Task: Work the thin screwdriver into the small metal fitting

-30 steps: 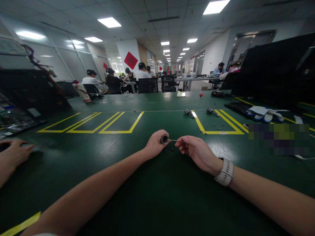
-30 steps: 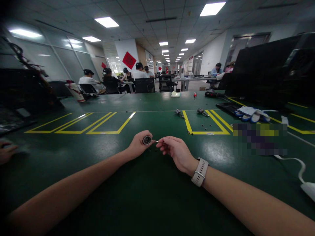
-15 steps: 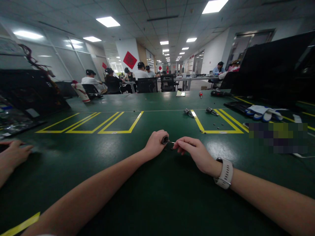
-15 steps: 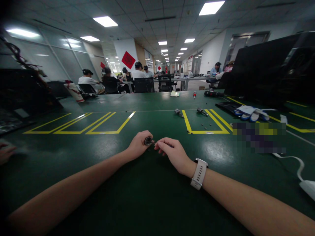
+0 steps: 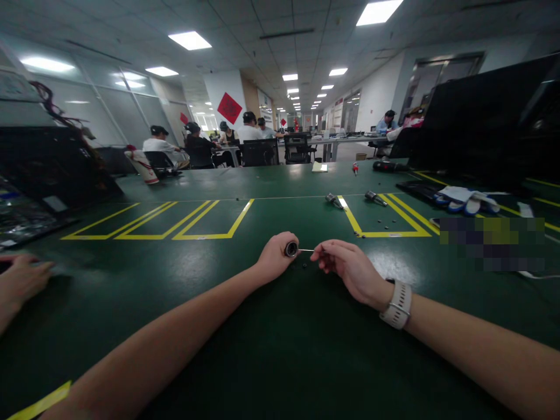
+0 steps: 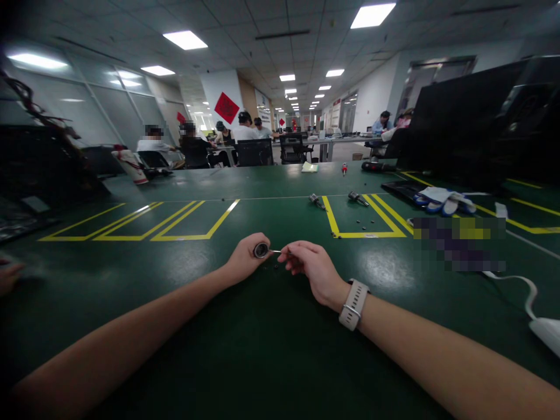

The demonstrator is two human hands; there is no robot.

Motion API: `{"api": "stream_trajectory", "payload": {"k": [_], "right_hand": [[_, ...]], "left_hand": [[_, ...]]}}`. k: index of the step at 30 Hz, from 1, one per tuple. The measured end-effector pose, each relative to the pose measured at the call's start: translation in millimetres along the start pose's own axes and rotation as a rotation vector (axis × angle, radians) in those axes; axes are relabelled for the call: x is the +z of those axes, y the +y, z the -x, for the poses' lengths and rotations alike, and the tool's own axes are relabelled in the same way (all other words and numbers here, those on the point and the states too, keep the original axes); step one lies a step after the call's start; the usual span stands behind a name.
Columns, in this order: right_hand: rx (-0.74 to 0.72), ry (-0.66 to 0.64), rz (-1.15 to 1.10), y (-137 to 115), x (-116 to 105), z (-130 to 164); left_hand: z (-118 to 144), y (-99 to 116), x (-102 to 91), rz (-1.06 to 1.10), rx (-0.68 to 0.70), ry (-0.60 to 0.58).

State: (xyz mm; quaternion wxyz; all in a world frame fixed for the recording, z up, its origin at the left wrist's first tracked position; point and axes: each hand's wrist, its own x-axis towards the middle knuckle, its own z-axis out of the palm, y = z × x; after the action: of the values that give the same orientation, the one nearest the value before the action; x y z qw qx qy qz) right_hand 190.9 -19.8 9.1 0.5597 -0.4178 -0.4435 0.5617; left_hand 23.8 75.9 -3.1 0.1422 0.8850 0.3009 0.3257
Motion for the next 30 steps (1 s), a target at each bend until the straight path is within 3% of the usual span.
{"api": "stream_trajectory", "payload": {"k": [6, 13, 17, 23, 30], "right_hand": [[-0.141, -0.059, 0.312, -5, 4, 6], [0.059, -0.057, -0.090, 1, -5, -1], [0.138, -0.046, -0.188, 3, -8, -3], [0.078, -0.028, -0.123, 1, -4, -1], [0.110, 0.011, -0.165, -2, -3, -1]], "left_hand": [[0, 3, -0.7, -0.191, -0.001, -0.067], [0, 3, -1.3, 0.021, -0.002, -0.001], [0, 4, -1.8, 0.132, -0.033, -0.011], [0, 5, -1.3, -0.010, -0.031, -0.021], [0, 0, 0.0, -0.132, 0.022, -0.079]]}}
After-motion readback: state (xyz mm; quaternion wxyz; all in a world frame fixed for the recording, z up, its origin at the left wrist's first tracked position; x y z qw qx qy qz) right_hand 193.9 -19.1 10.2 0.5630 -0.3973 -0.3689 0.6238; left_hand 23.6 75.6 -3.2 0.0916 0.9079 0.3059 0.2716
